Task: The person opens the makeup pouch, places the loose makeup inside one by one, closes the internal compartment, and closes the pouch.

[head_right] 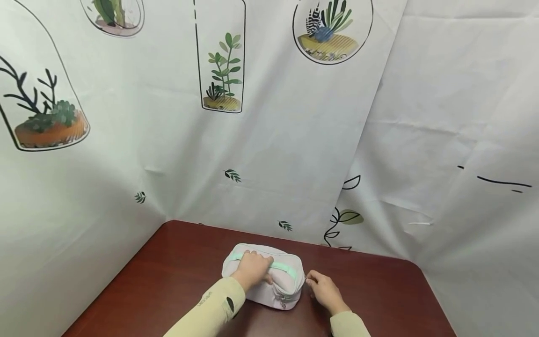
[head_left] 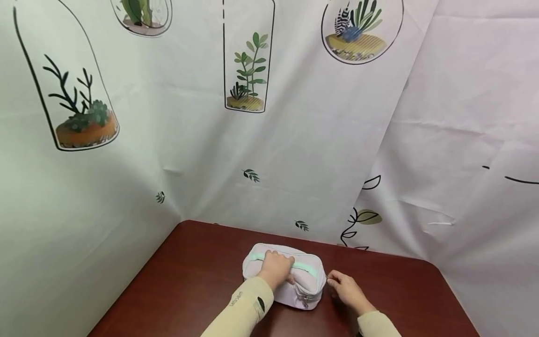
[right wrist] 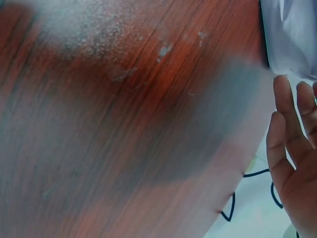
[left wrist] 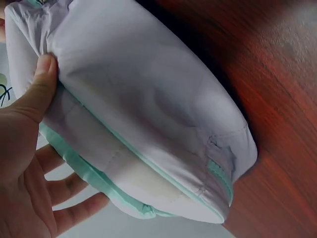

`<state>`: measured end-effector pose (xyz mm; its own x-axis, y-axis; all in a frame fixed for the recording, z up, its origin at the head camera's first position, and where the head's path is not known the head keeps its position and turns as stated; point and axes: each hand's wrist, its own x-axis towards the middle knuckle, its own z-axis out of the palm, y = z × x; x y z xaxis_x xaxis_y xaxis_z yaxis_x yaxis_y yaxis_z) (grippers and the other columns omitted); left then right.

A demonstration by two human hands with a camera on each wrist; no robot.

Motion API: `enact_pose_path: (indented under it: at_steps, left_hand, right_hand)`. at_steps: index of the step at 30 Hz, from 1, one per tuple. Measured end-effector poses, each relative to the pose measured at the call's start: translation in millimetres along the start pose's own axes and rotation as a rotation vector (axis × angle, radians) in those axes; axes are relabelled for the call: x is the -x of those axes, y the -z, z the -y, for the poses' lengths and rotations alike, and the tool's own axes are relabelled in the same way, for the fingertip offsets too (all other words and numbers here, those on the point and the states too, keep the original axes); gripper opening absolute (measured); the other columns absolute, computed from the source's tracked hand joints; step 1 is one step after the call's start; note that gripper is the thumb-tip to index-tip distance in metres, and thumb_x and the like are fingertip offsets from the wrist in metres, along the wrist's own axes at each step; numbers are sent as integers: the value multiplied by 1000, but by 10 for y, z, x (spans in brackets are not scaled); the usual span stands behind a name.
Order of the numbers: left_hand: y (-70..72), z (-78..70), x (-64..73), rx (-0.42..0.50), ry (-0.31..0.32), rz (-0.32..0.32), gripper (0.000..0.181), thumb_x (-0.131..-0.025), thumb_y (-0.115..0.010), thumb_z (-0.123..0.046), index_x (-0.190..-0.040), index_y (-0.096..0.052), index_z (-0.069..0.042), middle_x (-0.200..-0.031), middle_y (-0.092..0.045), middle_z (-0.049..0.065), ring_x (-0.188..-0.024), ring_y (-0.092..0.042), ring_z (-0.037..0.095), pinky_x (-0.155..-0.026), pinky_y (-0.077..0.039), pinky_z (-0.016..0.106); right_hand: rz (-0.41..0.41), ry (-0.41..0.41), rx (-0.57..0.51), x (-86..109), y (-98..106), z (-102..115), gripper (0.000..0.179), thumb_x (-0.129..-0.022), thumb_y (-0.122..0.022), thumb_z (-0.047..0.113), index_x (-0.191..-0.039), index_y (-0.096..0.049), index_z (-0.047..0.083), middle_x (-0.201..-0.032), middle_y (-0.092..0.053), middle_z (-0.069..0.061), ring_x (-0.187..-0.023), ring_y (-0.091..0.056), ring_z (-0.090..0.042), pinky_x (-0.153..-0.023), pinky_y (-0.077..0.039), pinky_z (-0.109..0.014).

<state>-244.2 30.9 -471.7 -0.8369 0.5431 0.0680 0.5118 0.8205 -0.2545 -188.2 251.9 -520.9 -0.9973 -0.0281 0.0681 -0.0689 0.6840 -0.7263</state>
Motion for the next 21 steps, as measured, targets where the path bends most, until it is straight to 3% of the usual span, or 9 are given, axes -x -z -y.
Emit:
enact_pose_path:
  at_steps: [5,11,12,17,21]
  left_hand:
    - [16,-58,6,-9,68,-6,61,-60,-57,-69,-102,-63,-26,-85,-68,-2,-78,-59,22,-66,-41,36]
    - [5,-149,-1,-12,146,-4,56,-64,-57,-68,-98,-61,-23,-82,-67,-2,-76,-58,23,-63,-40,39]
    - [-54,-163,-24,-20,152,-25,57,-63,-56,-69,-97,-60,-23,-81,-67,-2,-75,-58,24,-64,-40,40]
    - [-37,-202,-44,-36,167,-38,57,-65,-55,-68,-97,-59,-21,-83,-67,-2,-77,-57,25,-66,-41,42]
    - [23,-216,-28,-44,174,-9,56,-66,-56,-66,-98,-60,-21,-83,-68,-2,-77,-57,26,-66,-42,42]
  right_hand:
    - [14,22,16,-1,14,-1,10,-88,-58,9,-78,-57,7,-57,-50,-2,-53,-51,-16,-50,-36,-27]
    - [79,74,-63,26,7,-25,10,-86,-62,6,-76,-60,4,-60,-51,-2,-52,-49,-11,-49,-40,-26]
    - [95,80,-77,30,6,-26,10,-85,-63,6,-75,-61,3,-59,-51,-2,-52,-49,-10,-48,-40,-26]
    - [146,116,-99,41,-14,7,10,-80,-67,5,-72,-67,-1,-54,-53,1,-48,-46,-5,-44,-39,-24]
    - [189,138,-92,50,-85,61,10,-78,-69,5,-70,-69,1,-55,-56,3,-48,-48,-3,-45,-41,-23]
